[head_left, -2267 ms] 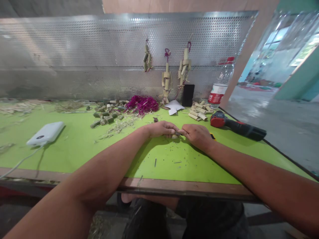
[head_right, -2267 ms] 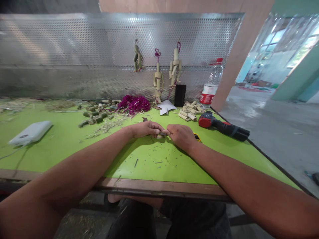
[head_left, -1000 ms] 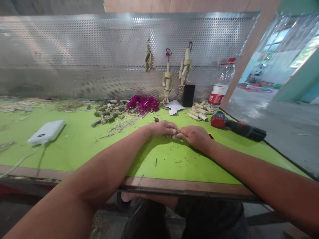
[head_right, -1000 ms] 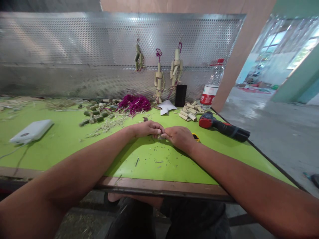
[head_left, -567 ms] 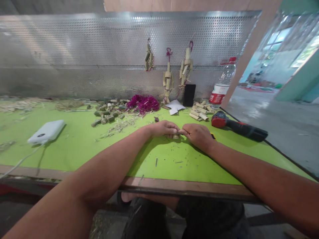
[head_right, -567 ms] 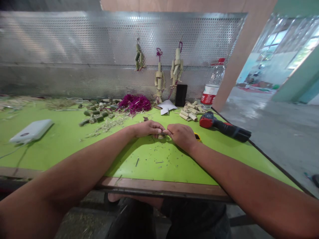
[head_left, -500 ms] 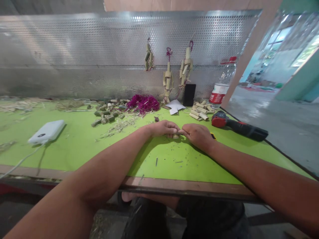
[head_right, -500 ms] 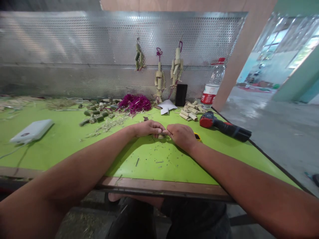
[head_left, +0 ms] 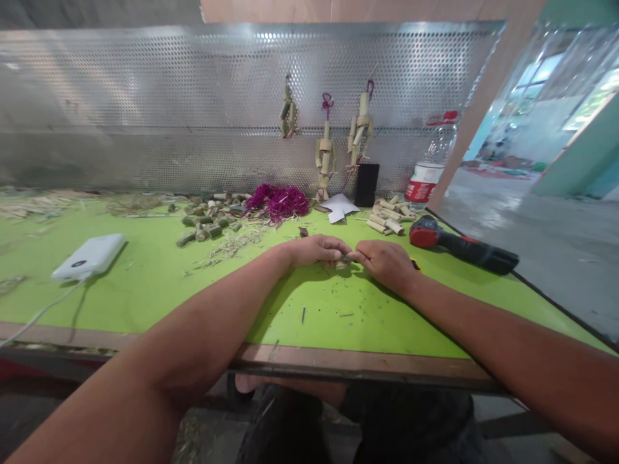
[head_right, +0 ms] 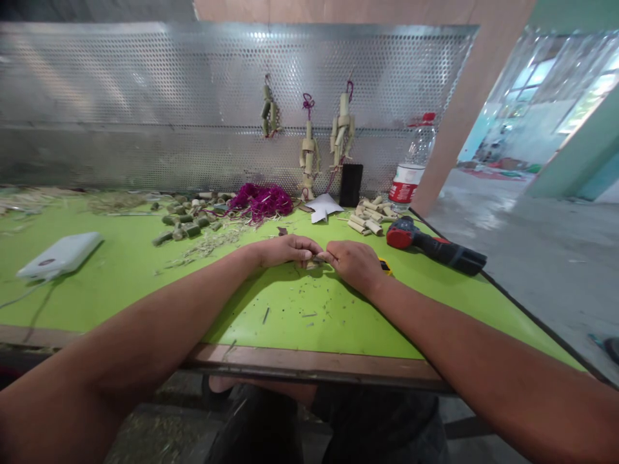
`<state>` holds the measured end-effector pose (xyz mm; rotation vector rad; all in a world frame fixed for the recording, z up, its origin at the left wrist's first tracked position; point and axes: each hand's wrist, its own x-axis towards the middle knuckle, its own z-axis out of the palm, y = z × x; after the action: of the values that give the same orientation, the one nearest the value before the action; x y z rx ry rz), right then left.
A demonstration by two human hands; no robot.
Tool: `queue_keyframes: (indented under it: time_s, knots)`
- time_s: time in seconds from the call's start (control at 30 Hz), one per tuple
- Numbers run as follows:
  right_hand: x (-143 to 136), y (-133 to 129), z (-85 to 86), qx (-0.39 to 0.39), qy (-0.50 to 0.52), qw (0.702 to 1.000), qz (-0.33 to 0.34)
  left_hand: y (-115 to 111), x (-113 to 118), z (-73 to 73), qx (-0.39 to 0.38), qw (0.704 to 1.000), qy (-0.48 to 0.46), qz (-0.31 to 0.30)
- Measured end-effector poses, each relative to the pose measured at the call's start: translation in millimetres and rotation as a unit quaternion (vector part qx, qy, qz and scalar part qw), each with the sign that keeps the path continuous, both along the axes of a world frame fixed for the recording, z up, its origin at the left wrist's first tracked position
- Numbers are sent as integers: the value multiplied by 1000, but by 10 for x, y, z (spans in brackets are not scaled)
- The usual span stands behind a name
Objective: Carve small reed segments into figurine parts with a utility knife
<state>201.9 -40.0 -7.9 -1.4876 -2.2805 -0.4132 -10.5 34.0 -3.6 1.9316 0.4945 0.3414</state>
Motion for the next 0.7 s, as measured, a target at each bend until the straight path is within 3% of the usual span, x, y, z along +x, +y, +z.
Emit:
queue_keyframes:
  time_s: [0.27, 0.7]
  knots:
    - [-28, 4, 3, -1, -9, 1000, 4, -51, 17, 51, 9, 999, 31, 35]
    - [-54, -4, 18, 6, -15, 1000, 4, -34, 24, 30, 14, 999, 31, 31]
